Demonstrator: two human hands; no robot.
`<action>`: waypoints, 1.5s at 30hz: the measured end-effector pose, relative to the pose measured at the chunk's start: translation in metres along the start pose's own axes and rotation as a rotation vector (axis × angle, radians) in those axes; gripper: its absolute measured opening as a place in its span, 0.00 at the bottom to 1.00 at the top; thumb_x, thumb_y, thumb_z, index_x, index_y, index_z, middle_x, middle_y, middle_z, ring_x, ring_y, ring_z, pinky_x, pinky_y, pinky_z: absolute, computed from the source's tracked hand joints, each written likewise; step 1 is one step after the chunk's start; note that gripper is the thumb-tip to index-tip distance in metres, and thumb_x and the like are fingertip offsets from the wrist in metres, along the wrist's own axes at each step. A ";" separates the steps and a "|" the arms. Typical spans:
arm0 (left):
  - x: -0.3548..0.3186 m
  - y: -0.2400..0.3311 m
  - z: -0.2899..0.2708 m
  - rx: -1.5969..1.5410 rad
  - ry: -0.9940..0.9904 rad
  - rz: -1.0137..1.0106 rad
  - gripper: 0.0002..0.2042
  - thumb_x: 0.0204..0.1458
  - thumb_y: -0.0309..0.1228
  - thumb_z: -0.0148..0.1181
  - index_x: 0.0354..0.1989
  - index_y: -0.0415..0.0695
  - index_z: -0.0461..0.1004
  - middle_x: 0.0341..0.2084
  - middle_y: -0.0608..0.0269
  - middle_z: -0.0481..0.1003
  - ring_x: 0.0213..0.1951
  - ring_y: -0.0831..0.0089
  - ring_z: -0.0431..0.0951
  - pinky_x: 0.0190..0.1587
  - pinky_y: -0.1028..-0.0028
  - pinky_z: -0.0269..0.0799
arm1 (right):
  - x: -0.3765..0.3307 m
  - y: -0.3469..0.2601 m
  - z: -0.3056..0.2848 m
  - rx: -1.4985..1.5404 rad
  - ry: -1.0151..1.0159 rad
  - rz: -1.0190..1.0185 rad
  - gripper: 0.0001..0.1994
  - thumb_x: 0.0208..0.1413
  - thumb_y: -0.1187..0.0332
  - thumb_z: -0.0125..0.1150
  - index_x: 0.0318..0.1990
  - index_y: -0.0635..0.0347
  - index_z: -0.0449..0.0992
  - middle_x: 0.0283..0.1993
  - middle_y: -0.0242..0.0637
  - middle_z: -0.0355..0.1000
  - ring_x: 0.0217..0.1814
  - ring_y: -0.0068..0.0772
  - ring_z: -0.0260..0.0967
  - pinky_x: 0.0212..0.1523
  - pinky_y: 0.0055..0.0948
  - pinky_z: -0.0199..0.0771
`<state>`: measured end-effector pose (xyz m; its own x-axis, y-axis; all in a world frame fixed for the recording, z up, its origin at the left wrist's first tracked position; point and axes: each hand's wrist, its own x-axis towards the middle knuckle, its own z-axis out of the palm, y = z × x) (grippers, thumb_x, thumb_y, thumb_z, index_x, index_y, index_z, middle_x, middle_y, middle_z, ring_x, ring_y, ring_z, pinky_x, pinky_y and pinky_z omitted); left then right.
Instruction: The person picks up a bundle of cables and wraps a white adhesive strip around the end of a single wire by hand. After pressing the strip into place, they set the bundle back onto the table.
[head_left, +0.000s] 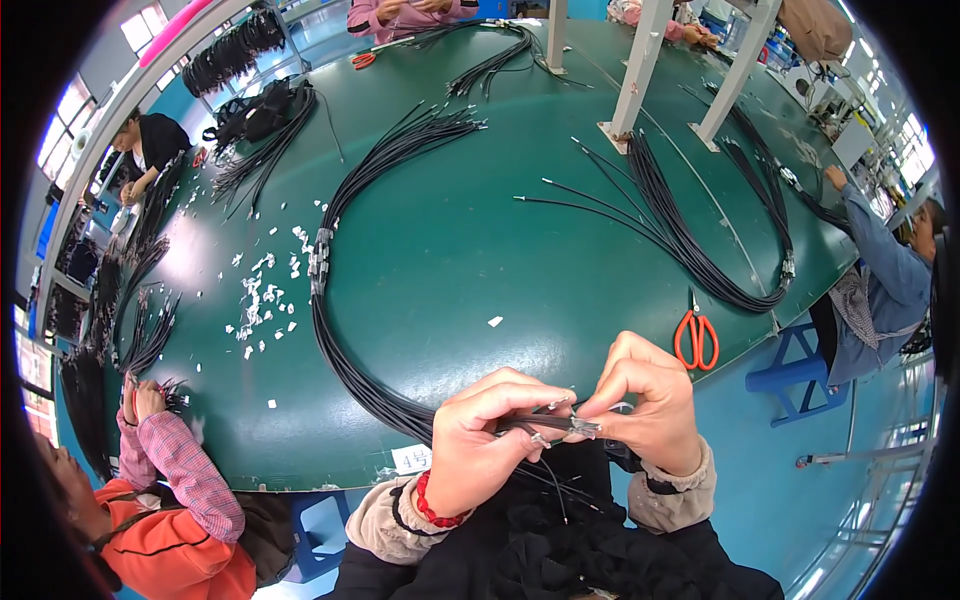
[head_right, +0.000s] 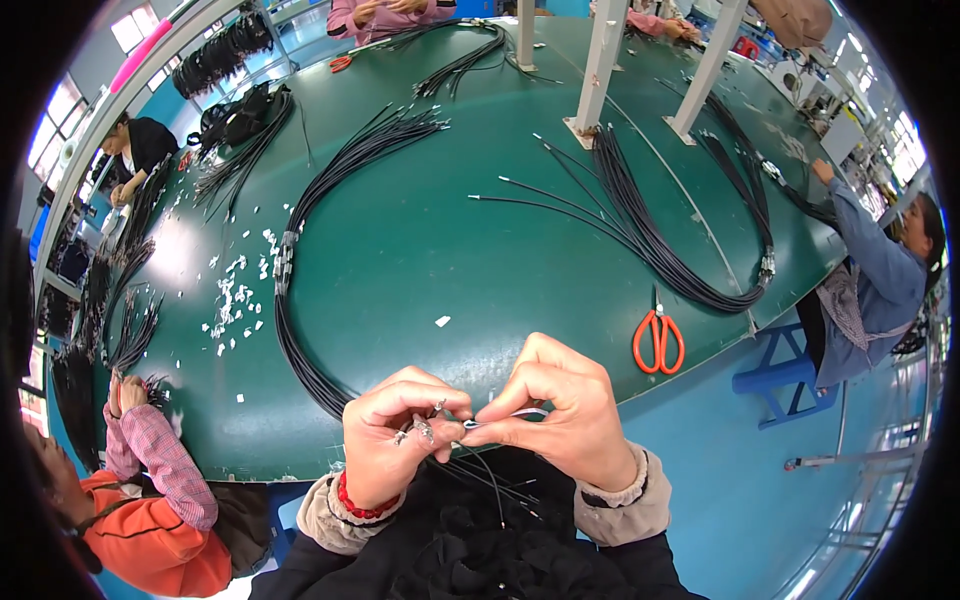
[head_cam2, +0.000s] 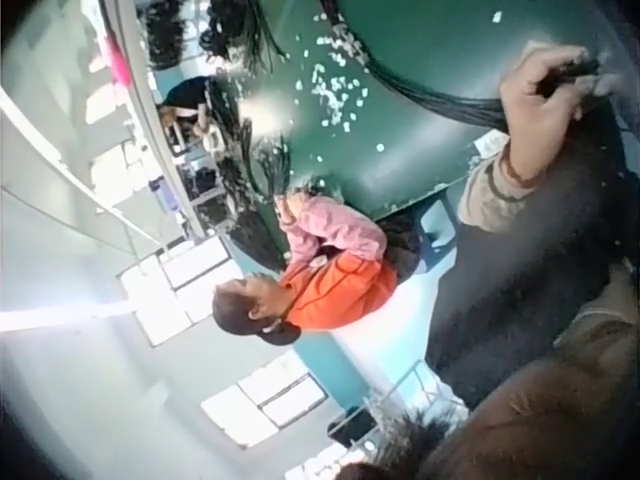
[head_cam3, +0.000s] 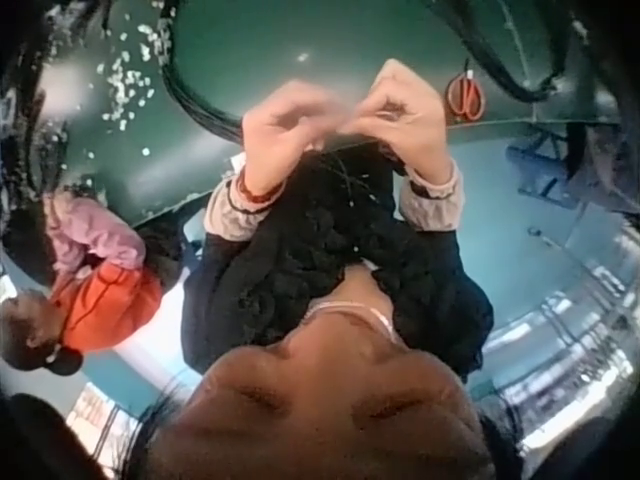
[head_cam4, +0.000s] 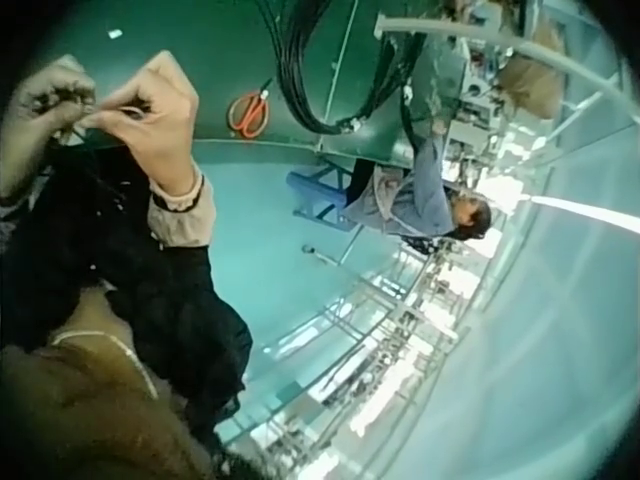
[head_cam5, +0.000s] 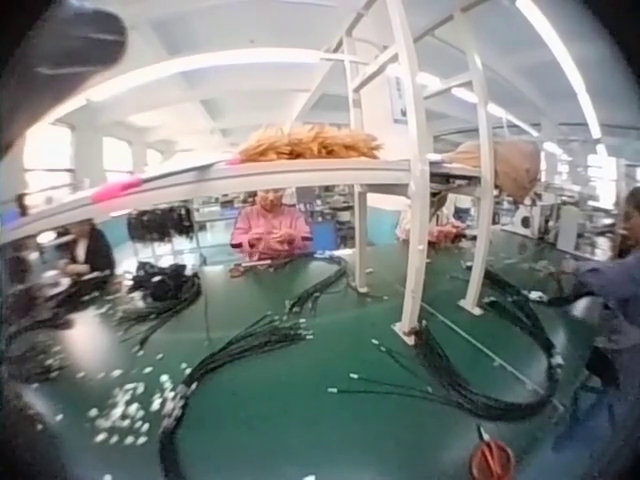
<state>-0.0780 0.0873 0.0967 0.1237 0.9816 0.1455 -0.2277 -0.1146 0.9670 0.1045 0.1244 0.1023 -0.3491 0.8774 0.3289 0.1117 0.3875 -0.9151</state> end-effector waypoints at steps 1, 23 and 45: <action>0.000 0.000 -0.003 -0.003 -0.032 0.003 0.15 0.42 0.07 0.51 0.36 0.35 0.75 0.33 0.57 0.73 0.30 0.79 0.75 0.26 0.84 0.71 | 0.001 -0.001 0.001 0.000 -0.008 0.008 0.11 0.29 0.73 0.76 0.20 0.59 0.77 0.23 0.28 0.64 0.25 0.19 0.60 0.24 0.19 0.55; 0.006 -0.003 0.002 -0.064 0.022 -0.050 0.06 0.47 0.15 0.59 0.35 0.34 0.75 0.31 0.59 0.72 0.21 0.82 0.71 0.21 0.85 0.66 | 0.004 -0.009 0.004 -0.131 0.030 -0.052 0.11 0.36 0.80 0.69 0.32 0.62 0.80 0.26 0.32 0.69 0.26 0.21 0.66 0.25 0.18 0.66; -0.009 0.009 -0.007 -0.149 0.213 0.187 0.09 0.43 0.13 0.62 0.34 0.35 0.76 0.30 0.59 0.72 0.30 0.75 0.75 0.30 0.79 0.72 | 0.011 -0.043 0.022 0.027 -0.005 -0.059 0.06 0.40 0.79 0.67 0.28 0.63 0.77 0.29 0.35 0.69 0.25 0.19 0.65 0.24 0.17 0.63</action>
<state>-0.0876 0.0785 0.1024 -0.1349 0.9573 0.2557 -0.3681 -0.2880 0.8841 0.0753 0.1106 0.1401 -0.3587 0.8521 0.3810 0.0657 0.4302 -0.9003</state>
